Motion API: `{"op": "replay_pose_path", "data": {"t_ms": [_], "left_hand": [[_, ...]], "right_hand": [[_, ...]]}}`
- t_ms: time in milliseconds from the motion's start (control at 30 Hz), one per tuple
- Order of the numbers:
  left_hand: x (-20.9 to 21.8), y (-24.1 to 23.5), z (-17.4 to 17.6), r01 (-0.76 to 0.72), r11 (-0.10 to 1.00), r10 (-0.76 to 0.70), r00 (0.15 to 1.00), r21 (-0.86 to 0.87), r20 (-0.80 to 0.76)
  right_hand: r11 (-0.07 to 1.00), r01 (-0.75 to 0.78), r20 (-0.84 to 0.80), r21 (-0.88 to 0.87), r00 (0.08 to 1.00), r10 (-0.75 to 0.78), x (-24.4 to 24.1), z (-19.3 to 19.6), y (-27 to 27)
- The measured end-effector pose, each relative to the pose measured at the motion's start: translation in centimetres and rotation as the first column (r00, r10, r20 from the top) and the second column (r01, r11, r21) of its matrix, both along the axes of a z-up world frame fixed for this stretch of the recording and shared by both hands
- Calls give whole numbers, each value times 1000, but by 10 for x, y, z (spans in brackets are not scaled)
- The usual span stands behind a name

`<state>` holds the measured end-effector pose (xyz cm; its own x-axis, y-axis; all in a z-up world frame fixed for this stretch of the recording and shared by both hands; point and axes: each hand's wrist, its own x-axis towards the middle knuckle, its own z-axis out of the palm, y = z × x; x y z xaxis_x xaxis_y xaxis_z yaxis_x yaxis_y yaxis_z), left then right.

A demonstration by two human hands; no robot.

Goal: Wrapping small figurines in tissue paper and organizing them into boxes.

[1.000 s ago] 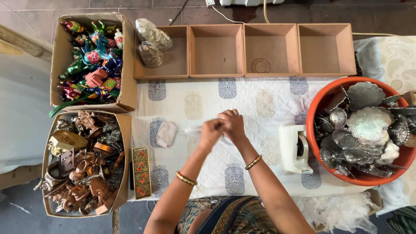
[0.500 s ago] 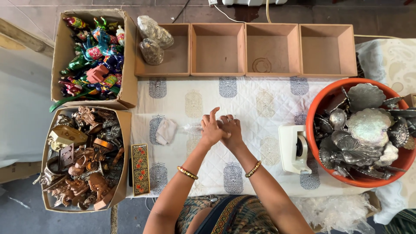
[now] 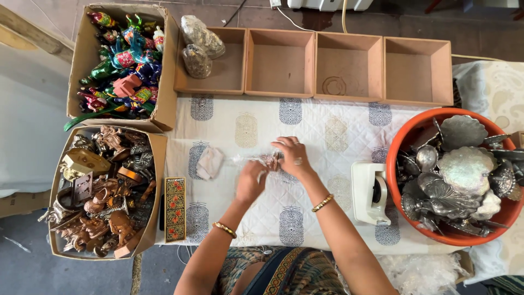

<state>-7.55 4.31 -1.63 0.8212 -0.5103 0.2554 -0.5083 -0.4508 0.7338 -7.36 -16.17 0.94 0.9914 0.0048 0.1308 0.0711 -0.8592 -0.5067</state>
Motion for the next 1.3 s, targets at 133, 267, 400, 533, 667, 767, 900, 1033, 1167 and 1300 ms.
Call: {"op": "replay_pose_path", "data": {"t_ms": [133,267,400,533,667,767,900,1033,1167,1300], "left_hand": [[-21,10,-21,149,961,-182,975,234,125],[-18,9,-16,97,961,-171,945,260,279],[-2,-1,-19,29,968,-110,940,248,322],[14,-10,-19,-16,977,-52,949,211,311],[26,-17,-25,-29,972,-39,959,235,281],[35,-19,-29,-20,977,-34,968,212,248],[39,-21,-20,-77,971,8,958,227,288],[43,-26,20,-171,972,105,930,161,352],[52,-27,-5,-70,980,29,976,185,217],[58,-26,-23,-23,973,-9,991,229,136]], "right_hand": [[999,-43,12,11,999,43,10,-15,13],[991,-36,123,126,992,21,17,-33,10],[977,-8,93,212,996,-12,14,-43,8],[973,18,12,229,1000,-21,6,-23,11],[973,51,-22,223,999,-48,5,-21,13],[969,77,-58,233,996,-65,6,-16,14],[971,91,-90,221,993,-72,5,-19,14],[980,59,-62,192,997,-48,4,-28,11],[978,74,-70,194,996,-61,2,-28,12],[988,70,-19,139,998,-68,-4,-26,19]]}}
